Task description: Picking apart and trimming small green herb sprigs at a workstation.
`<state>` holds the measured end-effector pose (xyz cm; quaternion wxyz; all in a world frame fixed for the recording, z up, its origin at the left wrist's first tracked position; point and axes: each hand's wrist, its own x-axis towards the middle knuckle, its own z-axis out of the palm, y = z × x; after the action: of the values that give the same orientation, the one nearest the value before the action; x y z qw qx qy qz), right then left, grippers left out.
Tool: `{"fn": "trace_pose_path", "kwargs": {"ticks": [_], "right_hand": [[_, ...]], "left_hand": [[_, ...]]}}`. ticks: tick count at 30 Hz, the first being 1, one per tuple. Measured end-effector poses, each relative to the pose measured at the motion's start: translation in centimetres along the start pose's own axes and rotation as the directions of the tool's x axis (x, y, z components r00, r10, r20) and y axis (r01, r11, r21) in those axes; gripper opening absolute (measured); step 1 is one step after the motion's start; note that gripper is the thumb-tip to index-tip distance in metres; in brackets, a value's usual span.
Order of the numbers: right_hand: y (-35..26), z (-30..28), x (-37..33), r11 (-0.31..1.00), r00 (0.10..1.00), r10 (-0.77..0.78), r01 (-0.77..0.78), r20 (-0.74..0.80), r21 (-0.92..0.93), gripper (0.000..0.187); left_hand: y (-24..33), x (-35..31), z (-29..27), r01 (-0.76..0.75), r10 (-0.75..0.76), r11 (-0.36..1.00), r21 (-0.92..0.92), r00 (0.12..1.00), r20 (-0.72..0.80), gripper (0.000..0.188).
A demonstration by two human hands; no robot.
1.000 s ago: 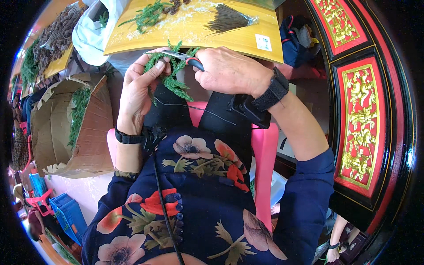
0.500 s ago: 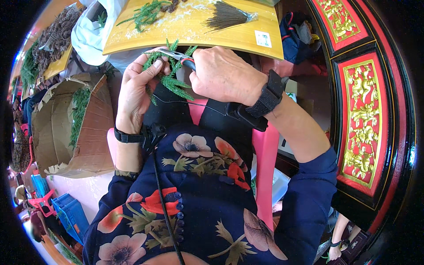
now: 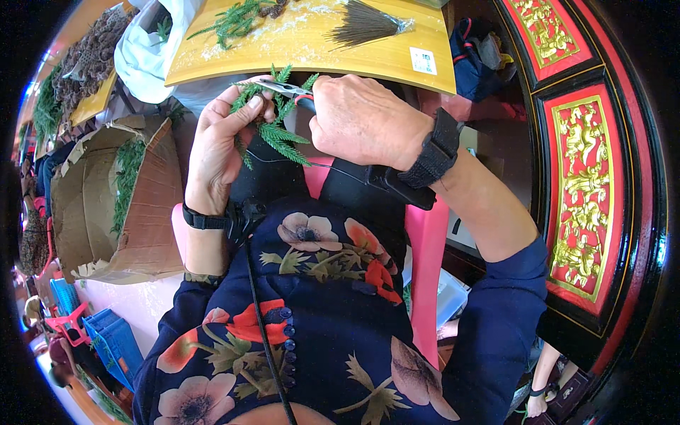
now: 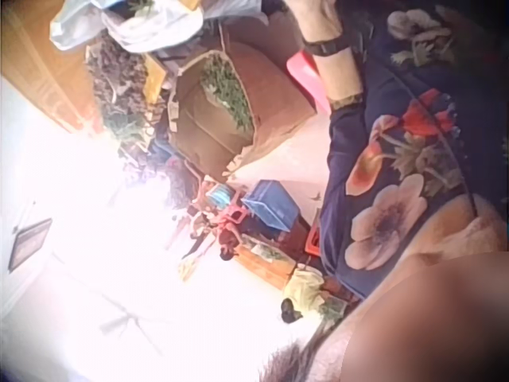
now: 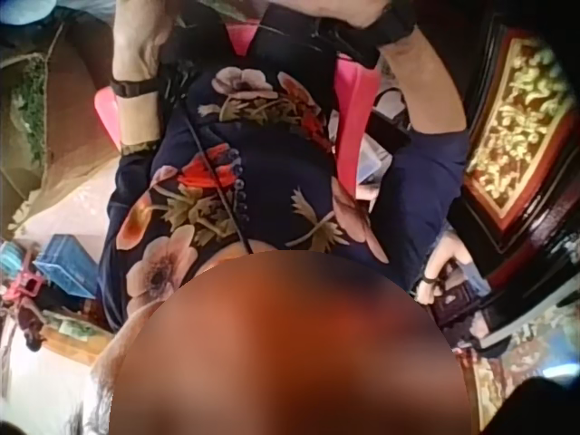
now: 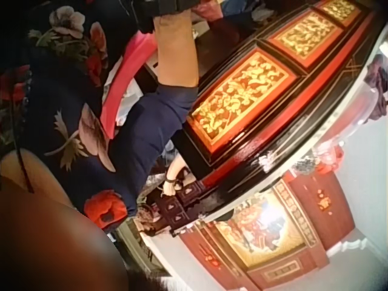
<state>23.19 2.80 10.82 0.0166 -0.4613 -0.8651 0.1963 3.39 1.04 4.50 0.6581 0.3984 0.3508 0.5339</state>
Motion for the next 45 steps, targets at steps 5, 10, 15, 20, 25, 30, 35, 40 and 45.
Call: {"fn": "trace_pose_path", "kwargs": {"ticks": [5, 10, 15, 20, 25, 30, 35, 40, 45], "right_hand": [[-0.2, 0.5, -0.3, 1.0, 0.998, -0.013, 0.013, -0.054, 0.001, 0.023], [-0.8, 0.4, -0.4, 0.999, 0.997, 0.043, -0.043, -0.058, 0.009, 0.022], [0.4, 0.3, 0.0, 0.995, 1.0, 0.01, -0.007, -0.02, 0.102, 0.024], [0.5, -0.8, -0.2, 0.999, 0.998, -0.009, 0.007, 0.056, 0.043, 0.025], [1.0, -0.6, -0.5, 0.995, 0.997, -0.07, 0.066, -0.043, -0.081, 0.026], [0.8, -1.0, -0.3, 0.996, 0.999, -0.016, 0.019, 0.028, -0.091, 0.023], [-0.1, -0.6, -0.3, 0.993, 0.999, 0.042, -0.044, -0.021, -0.111, 0.022], [1.0, 0.4, -0.3, 0.998, 0.989, -0.049, 0.052, -0.136, 0.019, 0.025], [1.1, -0.3, -0.1, 0.995, 0.996, -0.011, 0.019, -0.087, 0.098, 0.025]], "left_hand": [[-0.1, 0.1, 0.0, 0.017, -0.016, 0.999, 0.034, 1.0, -0.023, 0.014], [0.0, 0.1, -0.4, 0.053, -0.054, 0.998, 0.039, 0.999, 0.01, 0.013], [0.5, 0.0, 0.4, 0.009, -0.009, 1.0, -0.017, 1.0, 0.026, 0.019], [0.8, -0.1, 0.3, 0.012, -0.01, 1.0, -0.026, 0.998, 0.061, 0.025], [0.9, -0.1, 0.3, 0.01, -0.007, 0.999, -0.052, 0.998, 0.07, 0.028], [0.6, 0.0, 0.3, 0.009, -0.003, 0.997, -0.077, 0.997, 0.073, 0.027], [0.4, 0.2, 0.0, 0.028, -0.021, 0.995, -0.095, 0.997, 0.072, 0.027], [0.4, 0.2, -0.2, 0.027, -0.022, 0.993, -0.116, 0.999, 0.042, 0.025], [0.5, 0.2, -0.2, 0.044, -0.04, 0.982, -0.181, 0.999, 0.027, 0.024]]}}
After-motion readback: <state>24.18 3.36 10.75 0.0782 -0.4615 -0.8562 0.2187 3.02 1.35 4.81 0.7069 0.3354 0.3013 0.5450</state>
